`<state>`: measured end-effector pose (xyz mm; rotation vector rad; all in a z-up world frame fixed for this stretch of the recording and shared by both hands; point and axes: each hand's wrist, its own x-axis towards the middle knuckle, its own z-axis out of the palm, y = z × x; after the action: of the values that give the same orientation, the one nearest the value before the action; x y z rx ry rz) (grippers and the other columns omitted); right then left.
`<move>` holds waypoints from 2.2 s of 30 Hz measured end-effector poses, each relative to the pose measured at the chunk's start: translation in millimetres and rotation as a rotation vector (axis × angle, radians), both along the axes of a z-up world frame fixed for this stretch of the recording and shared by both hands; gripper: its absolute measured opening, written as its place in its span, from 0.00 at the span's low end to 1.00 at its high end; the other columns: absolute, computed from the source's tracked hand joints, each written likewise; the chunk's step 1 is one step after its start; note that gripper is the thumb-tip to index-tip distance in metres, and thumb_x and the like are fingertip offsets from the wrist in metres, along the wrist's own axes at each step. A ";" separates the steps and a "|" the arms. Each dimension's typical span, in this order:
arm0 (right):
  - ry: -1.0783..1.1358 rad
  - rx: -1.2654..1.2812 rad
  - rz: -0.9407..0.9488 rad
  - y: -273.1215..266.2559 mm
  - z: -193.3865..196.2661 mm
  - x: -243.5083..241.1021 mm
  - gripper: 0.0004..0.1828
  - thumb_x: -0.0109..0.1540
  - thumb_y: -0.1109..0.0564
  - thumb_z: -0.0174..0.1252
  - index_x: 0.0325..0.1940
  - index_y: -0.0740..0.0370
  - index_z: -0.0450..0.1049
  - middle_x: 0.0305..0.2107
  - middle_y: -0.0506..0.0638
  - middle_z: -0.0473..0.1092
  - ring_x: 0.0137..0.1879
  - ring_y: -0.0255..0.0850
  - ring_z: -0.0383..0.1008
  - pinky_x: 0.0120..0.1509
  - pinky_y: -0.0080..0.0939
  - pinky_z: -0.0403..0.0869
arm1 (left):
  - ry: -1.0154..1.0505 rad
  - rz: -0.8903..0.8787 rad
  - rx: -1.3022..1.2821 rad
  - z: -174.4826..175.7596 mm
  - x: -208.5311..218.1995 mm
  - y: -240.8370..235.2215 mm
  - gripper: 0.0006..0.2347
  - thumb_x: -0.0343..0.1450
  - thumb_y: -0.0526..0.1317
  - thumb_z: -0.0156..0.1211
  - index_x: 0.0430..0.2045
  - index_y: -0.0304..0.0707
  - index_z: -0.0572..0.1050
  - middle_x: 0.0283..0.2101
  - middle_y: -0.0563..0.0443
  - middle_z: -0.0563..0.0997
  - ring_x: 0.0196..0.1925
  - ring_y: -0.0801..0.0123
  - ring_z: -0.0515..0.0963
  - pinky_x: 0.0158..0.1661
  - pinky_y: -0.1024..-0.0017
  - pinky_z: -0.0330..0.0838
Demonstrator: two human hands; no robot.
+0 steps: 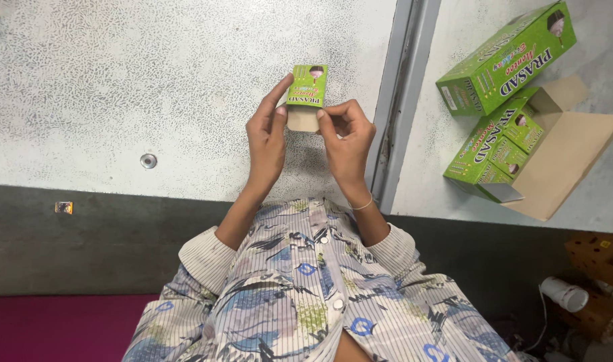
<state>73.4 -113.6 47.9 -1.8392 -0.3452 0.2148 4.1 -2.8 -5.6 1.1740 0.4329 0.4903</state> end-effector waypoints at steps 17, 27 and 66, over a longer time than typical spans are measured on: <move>-1.000 -0.320 0.163 -2.8 -12.3 -3.2 0.08 0.56 0.67 0.69 0.35 0.63 0.78 0.42 0.50 0.74 0.46 0.44 0.76 0.43 0.42 0.75 | 0.076 0.058 -1.043 -31.0 69.9 -0.6 0.20 0.74 0.56 0.54 0.41 0.35 0.73 0.34 0.47 0.74 0.34 0.66 0.76 0.37 0.70 0.74; -1.309 -0.350 0.186 -21.3 -28.9 15.8 0.09 0.54 0.67 0.72 0.33 0.63 0.76 0.38 0.46 0.71 0.40 0.39 0.73 0.40 0.38 0.73 | 0.011 -0.052 -1.244 -41.2 67.6 -13.4 0.17 0.78 0.48 0.50 0.49 0.30 0.73 0.43 0.43 0.79 0.44 0.65 0.81 0.47 0.65 0.80; 0.016 0.316 -0.164 -16.4 -47.3 67.7 0.06 0.63 0.65 0.66 0.41 0.64 0.74 0.42 0.51 0.74 0.45 0.35 0.74 0.48 0.35 0.77 | 0.097 -0.028 -0.418 -40.0 49.3 5.4 0.15 0.78 0.45 0.48 0.30 0.33 0.78 0.38 0.37 0.85 0.36 0.61 0.87 0.31 0.74 0.85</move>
<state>141.2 -130.1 0.6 -1.5436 -0.2029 0.0570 53.5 2.6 -45.6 0.8002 0.5709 0.2994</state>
